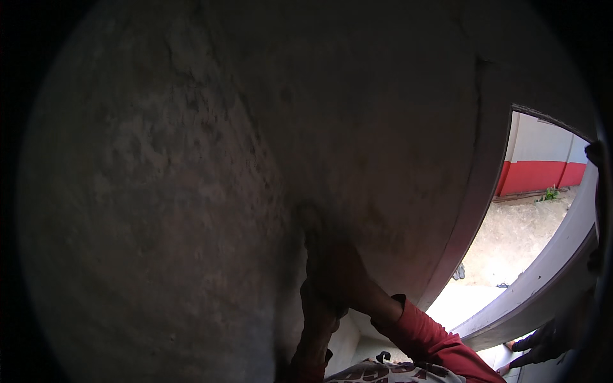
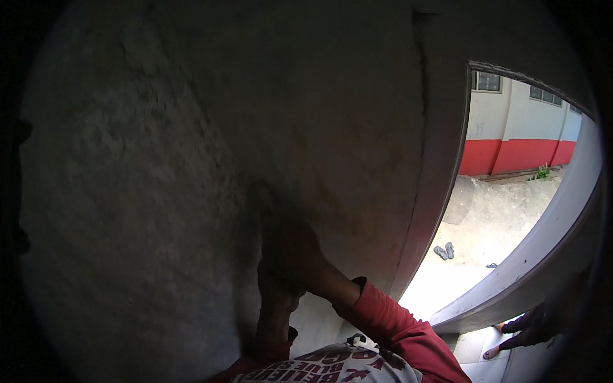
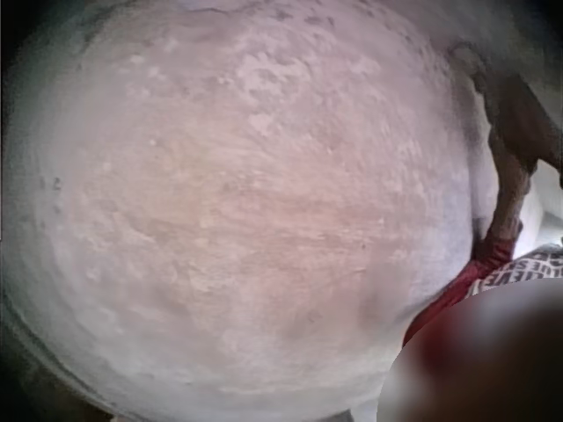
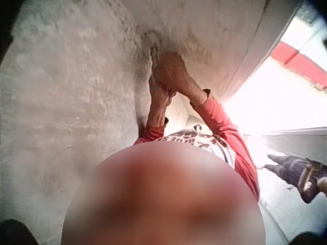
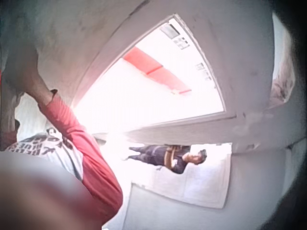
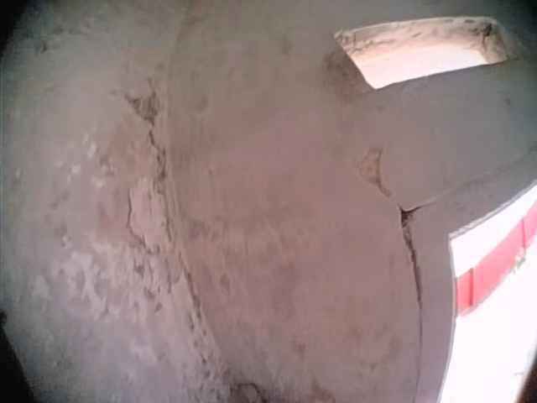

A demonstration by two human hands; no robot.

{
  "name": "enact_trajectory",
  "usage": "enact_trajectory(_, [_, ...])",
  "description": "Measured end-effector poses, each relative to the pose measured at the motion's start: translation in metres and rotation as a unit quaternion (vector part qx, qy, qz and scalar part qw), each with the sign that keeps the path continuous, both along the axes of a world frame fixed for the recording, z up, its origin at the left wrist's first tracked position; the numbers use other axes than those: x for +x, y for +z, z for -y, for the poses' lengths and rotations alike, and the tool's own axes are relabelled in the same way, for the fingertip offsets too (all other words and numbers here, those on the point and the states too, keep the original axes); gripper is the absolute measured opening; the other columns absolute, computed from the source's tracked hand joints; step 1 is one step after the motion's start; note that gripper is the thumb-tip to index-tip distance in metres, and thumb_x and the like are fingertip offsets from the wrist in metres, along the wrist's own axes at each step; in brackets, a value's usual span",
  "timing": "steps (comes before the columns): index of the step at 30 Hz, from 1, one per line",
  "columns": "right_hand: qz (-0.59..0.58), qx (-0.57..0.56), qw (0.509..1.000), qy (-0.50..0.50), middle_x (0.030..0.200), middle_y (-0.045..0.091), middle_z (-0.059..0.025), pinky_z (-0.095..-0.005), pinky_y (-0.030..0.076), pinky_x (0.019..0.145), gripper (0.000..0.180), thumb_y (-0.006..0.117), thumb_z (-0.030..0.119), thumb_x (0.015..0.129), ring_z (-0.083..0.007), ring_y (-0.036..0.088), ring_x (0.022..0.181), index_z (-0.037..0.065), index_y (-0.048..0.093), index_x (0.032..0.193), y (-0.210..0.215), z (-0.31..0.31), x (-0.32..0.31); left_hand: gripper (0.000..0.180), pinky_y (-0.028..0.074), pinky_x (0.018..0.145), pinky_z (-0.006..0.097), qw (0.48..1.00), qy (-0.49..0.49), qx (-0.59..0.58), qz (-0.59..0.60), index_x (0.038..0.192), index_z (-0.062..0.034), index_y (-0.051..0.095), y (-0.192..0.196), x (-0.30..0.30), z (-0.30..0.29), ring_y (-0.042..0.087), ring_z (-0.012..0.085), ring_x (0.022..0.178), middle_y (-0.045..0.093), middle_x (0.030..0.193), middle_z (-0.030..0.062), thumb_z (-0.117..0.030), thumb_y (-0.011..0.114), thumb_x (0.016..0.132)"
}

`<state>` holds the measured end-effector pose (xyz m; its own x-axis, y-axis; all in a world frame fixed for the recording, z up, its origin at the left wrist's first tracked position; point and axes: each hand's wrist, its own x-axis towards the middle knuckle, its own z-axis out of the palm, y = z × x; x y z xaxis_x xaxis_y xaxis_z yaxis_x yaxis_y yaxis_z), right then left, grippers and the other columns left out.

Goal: The person smooths a wall surface using a sanding block. They repeatedly rub the block against the wall near a doorway, moving it in short strokes to even the surface.

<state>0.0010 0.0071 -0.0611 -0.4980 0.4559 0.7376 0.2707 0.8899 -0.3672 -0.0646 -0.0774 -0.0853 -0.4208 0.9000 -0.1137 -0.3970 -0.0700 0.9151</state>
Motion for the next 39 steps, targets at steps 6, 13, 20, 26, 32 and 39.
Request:
enact_trajectory(6, [-0.016,0.002,0.999,-0.029,0.104,0.069,-0.0218,-0.0506,0.054,0.073,0.035,0.067,0.015,0.085,-0.0408,0.068,0.081,-0.004,0.064,0.113,-0.001,0.001,0.001,0.011,0.035,0.039,0.028,0.994,0.016,0.044,-0.101,0.099,-0.0045,0.064,-0.002,0.002,-0.002,0.052,0.0087,0.049,0.061,0.072,0.001,-0.015,0.066,0.1])
enact_trajectory(13, [-0.025,-0.063,0.997,-0.025,0.102,0.067,-0.0232,-0.0503,0.053,0.078,0.036,0.068,0.012,0.083,-0.0414,0.067,0.087,-0.005,0.062,0.114,0.008,0.0,0.002,0.029,0.045,0.05,0.028,0.979,-0.072,-0.098,-0.166,0.117,0.0002,0.067,-0.004,-0.014,0.002,0.062,0.0075,0.065,0.069,0.083,0.0042,-0.026,0.062,0.104])
enact_trajectory(20, [-0.023,-0.063,0.998,0.002,0.094,0.068,-0.022,-0.0511,0.053,0.07,0.031,0.068,0.016,0.083,-0.0423,0.067,0.078,-0.003,0.065,0.108,0.009,0.001,0.002,0.034,0.049,0.057,0.029,0.976,0.01,-0.039,-0.215,0.112,0.0019,0.067,0.0,-0.013,0.003,0.064,0.0092,0.072,0.07,0.085,0.0054,-0.03,0.057,0.106])
enact_trajectory(26, [-0.052,-0.026,0.998,0.029,0.09,0.068,-0.0221,-0.0512,0.053,0.071,0.023,0.067,0.017,0.084,-0.0419,0.066,0.076,-0.001,0.067,0.099,0.011,0.002,0.006,0.031,0.036,0.042,0.028,0.953,-0.001,0.029,-0.301,0.103,-0.0021,0.067,0.008,-0.007,0.004,0.052,0.0064,0.049,0.059,0.063,-0.0009,-0.028,0.05,0.11])
enact_trajectory(32, [-0.093,-0.034,0.995,0.008,0.094,0.067,-0.0219,-0.051,0.051,0.073,0.021,0.068,0.017,0.082,-0.0407,0.065,0.085,-0.001,0.068,0.092,0.002,0.004,0.015,0.031,0.034,0.041,0.027,0.987,-0.042,-0.06,-0.141,0.104,-0.0029,0.067,0.001,0.001,0.004,0.051,0.0063,0.048,0.058,0.063,-0.0012,-0.029,0.052,0.11])
enact_trajectory(39, [-0.098,0.06,0.993,-0.008,0.102,0.066,-0.021,-0.0505,0.052,0.075,0.019,0.07,0.013,0.08,-0.0407,0.065,0.089,-0.001,0.067,0.091,-0.004,0.002,0.014,0.044,0.038,0.043,0.03,0.953,-0.031,0.027,-0.301,0.099,-0.003,0.067,-0.013,-0.01,-0.001,0.055,0.0093,0.05,0.061,0.063,0.0009,-0.035,0.04,0.113])
